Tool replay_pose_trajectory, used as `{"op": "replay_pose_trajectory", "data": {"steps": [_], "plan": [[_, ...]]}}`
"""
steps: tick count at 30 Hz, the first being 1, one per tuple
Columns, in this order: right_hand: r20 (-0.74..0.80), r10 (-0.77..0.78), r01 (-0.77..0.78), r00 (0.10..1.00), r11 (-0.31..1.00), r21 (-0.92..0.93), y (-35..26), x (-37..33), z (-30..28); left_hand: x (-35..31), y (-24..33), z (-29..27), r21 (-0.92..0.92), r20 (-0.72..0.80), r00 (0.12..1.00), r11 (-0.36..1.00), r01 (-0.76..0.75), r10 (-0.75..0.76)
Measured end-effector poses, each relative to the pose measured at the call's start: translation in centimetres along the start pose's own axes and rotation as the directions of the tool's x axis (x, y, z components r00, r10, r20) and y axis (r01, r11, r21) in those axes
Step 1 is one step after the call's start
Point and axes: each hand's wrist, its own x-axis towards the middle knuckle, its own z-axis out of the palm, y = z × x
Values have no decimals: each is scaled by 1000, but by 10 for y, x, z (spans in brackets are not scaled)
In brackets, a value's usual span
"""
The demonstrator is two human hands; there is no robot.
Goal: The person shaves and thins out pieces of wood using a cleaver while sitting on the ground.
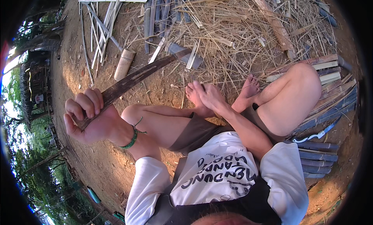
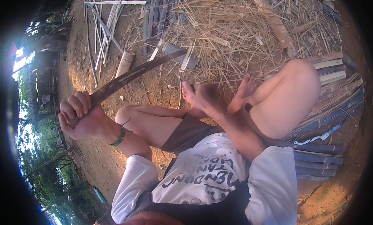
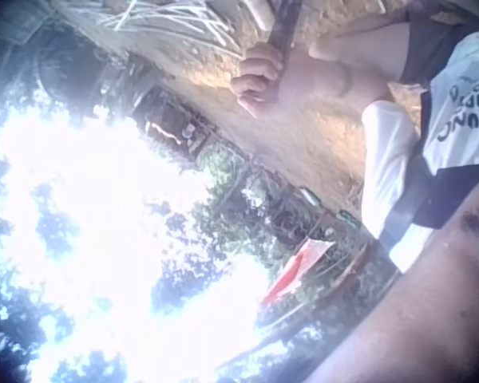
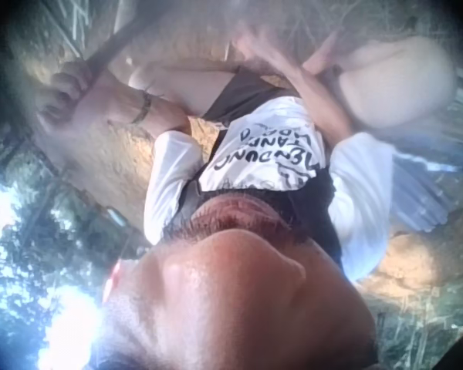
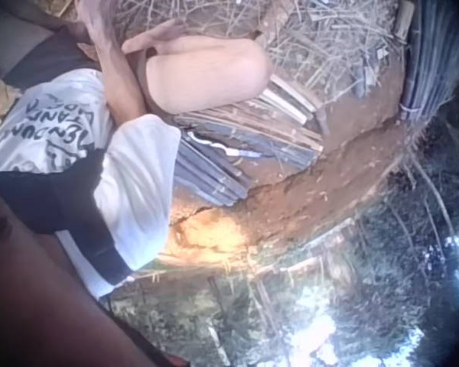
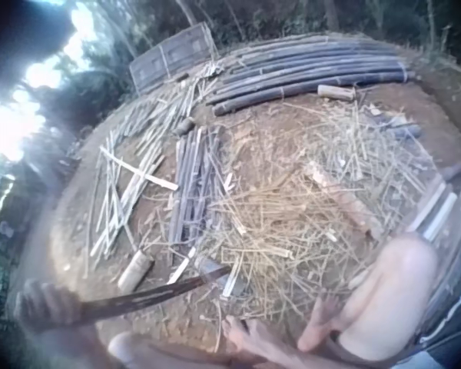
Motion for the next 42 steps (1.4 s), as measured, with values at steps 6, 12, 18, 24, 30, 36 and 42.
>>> {"op": "replay_pose_trajectory", "data": {"steps": [6,12,18,24,30,36,42], "plan": [[-104,-308,304,946,951,-48,9,-6,5,1,-4,14,-1,66,998,1000,22,-21],[-23,43,-40,999,994,97,-1,1,-13,0,-18,7,-35,57,996,997,69,-67],[-148,-301,298,942,954,-43,7,-4,0,0,-21,13,-30,115,991,997,68,-64],[-9,101,-100,995,989,108,14,5,-13,-1,-22,13,-37,145,988,998,50,-44],[-69,-206,213,976,970,113,22,-2,11,-3,-23,25,-16,66,997,999,47,-46],[-62,-121,128,991,985,119,-14,-12,-12,-3,-22,19,-24,55,998,999,31,-29],[-97,-342,346,935,938,25,7,-7,8,-4,-26,26,-7,30,1000,1000,-8,8]]}}
